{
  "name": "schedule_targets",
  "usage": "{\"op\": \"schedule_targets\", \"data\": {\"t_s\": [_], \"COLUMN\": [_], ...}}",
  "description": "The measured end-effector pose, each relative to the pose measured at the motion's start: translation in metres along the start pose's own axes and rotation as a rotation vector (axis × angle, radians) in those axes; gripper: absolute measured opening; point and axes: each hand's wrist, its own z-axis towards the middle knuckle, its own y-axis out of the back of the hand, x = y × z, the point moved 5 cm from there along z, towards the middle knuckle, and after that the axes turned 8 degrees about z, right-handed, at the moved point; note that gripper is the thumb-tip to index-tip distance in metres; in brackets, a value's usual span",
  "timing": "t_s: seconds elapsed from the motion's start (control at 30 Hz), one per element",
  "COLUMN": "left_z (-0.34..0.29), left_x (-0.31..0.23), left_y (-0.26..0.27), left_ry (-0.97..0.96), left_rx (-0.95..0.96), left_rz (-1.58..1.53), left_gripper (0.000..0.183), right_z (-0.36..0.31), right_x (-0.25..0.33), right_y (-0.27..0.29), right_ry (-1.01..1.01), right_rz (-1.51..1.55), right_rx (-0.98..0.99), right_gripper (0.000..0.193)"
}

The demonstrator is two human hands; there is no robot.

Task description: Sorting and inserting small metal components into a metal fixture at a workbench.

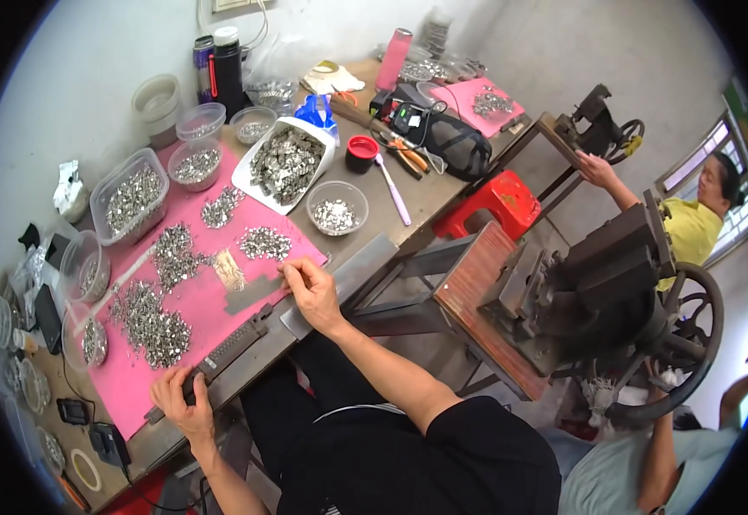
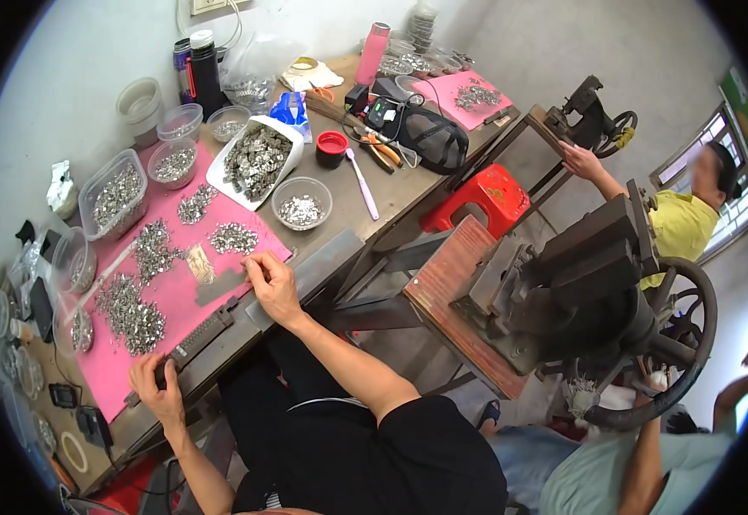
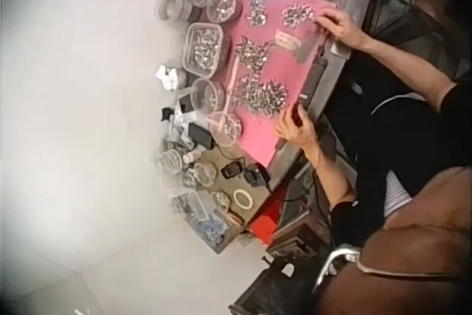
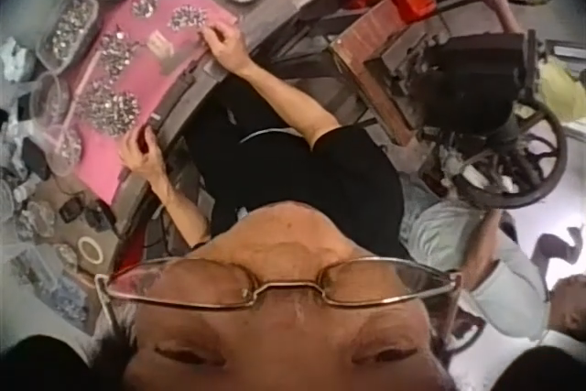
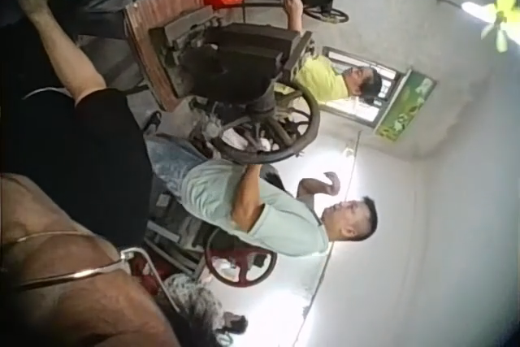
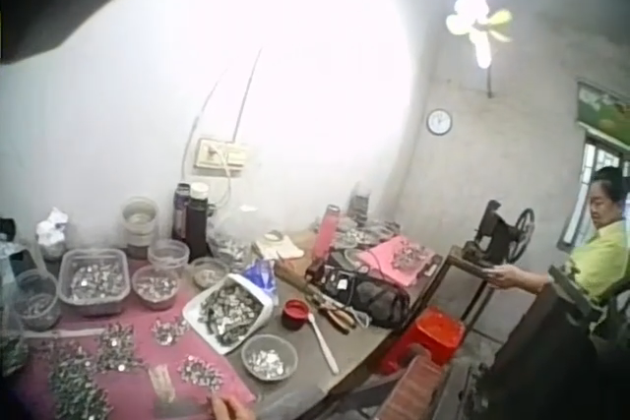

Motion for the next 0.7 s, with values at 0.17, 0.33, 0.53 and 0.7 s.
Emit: {"op": "schedule_targets", "data": {"t_s": [0.17,0.33,0.53,0.7], "left_z": [0.002,0.0003,-0.0004,0.0006], "left_x": [-0.0006,0.0001,0.0011,0.0009], "left_y": [0.0001,0.0001,-0.0009,-0.0019], "left_ry": [0.002,-0.015,-0.009,-0.006], "left_rx": [-0.007,0.007,0.01,0.016], "left_rz": [0.008,0.029,0.034,0.041], "left_gripper": [0.019,0.015,0.013,0.01], "right_z": [0.0008,-0.0007,-0.001,0.0], "right_x": [-0.001,-0.001,-0.0051,-0.004], "right_y": [-0.0014,-0.0015,0.001,0.0004], "right_ry": [-0.004,-0.035,-0.061,-0.06], "right_rz": [0.017,0.005,-0.006,-0.008], "right_rx": [0.022,0.031,0.067,0.062], "right_gripper": [0.013,0.014,0.016,0.016]}}
